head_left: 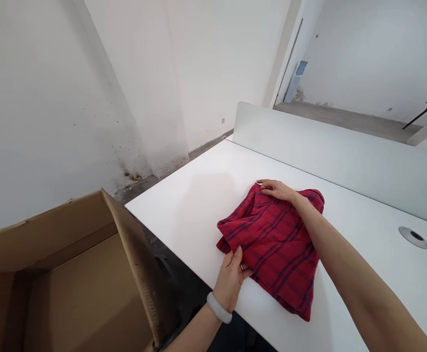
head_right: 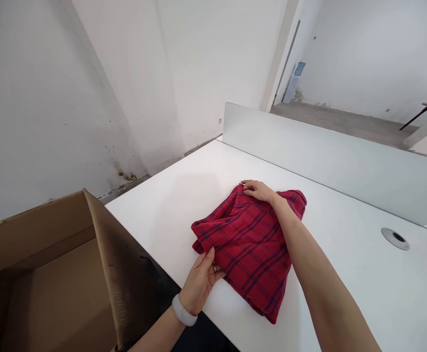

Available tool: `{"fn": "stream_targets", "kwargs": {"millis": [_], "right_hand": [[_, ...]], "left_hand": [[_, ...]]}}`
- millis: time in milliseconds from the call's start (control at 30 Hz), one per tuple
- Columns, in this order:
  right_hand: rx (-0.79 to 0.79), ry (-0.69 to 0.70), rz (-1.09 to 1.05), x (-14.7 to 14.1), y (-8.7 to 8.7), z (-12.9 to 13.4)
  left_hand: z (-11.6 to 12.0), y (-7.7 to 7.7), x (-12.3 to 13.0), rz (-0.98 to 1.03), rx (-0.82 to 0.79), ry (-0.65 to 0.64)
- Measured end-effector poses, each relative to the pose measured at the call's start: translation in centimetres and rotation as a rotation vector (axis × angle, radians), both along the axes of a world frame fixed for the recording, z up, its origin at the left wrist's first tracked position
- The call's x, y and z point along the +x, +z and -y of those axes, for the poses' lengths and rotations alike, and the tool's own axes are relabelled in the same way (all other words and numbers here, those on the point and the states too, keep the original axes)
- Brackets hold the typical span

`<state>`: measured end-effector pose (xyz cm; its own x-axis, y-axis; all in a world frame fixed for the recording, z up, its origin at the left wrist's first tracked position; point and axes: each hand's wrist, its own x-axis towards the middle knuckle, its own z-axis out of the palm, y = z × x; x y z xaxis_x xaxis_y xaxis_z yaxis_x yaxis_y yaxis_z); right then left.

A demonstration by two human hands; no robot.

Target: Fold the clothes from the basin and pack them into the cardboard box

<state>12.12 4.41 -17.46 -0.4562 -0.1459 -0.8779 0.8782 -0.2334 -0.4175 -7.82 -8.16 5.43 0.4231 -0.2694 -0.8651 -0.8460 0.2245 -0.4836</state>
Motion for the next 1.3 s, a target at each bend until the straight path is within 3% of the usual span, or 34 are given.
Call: {"fn": "stream_targets", "kwargs": {"millis": [133,367,500,600,733,833,933,1033,1133,1200,1300], "right_hand": [[0.011,0.033,-0.028,-0.8,-0.2,0.9],[0.304,-0.009,0.004,-0.8,1.9,0.3],[0.397,0.012,0.007,-0.7,4.4,-2.8],[0.341,0.098,0.079,-1.0,5.5,-6.2],[0.253,0.357,0.122,-1.9,4.1,-7.6],[0.211,0.491,0.078,-2.4,2.1,-4.7],[0.193,0.538,0.064,-2.2,1.1,-0.9],[0.207,0.529,0.044,-1.6,1.2,0.9],[0.227,0.52,0.017,-1.1,1.7,1.0],[0.244,0.518,0.012,-1.0,1.9,0.9],[0.272,0.507,0.019,-1.2,2.2,0.9]], "left_hand": [[-0.2,0.0,-0.3,0.014,0.038,-0.006],[-0.1,0.0,0.1,0.005,0.058,-0.082],[-0.4,0.4,0.2,0.038,0.028,-0.042],[-0.9,0.8,0.1,0.087,0.049,0.066],[-1.1,0.9,0.1,0.211,0.102,0.194],[-0.5,0.5,-0.2,0.226,0.054,0.179],[0.1,0.2,-1.3,0.236,0.029,0.11],[0.2,0.5,-3.0,0.246,0.127,-0.082],[-0.7,0.9,-4.6,0.193,0.432,-0.517],[-1.9,0.7,-5.3,0.04,0.658,-0.796],[-3.4,-0.7,-5.2,-0.345,0.838,-1.071]]}}
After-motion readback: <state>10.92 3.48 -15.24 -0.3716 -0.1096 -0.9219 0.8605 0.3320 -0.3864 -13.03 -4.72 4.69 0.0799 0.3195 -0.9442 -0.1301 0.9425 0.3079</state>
